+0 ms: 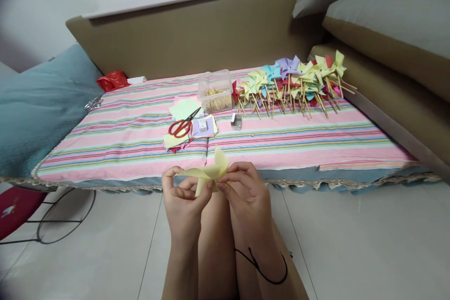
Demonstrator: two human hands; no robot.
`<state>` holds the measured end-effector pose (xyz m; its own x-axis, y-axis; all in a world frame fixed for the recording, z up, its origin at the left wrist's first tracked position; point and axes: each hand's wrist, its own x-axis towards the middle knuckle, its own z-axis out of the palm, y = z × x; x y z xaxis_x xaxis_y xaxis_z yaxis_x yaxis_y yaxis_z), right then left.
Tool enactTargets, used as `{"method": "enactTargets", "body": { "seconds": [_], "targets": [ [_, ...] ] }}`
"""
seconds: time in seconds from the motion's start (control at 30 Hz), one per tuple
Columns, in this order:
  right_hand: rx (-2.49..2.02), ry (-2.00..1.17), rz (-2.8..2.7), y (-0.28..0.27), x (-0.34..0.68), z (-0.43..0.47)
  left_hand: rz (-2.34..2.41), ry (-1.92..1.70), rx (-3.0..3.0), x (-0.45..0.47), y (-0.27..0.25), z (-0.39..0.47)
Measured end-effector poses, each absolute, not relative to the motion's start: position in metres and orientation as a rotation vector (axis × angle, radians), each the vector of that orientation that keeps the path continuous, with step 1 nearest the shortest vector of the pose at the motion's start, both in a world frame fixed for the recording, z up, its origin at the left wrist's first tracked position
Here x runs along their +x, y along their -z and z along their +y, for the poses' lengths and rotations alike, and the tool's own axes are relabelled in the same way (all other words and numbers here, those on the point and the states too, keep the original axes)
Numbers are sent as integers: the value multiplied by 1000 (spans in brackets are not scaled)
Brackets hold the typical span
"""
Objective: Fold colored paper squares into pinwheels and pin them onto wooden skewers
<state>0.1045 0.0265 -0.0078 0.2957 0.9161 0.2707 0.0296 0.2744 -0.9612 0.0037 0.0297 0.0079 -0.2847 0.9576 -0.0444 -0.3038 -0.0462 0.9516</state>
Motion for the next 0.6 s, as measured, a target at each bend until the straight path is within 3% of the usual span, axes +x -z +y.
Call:
{"method": "enactTargets", "body": {
  "seconds": [0.6],
  "targets": [
    [-941,-1120,-903,20,113,29,1139,-1512,854,5,0,28]
  ]
}}
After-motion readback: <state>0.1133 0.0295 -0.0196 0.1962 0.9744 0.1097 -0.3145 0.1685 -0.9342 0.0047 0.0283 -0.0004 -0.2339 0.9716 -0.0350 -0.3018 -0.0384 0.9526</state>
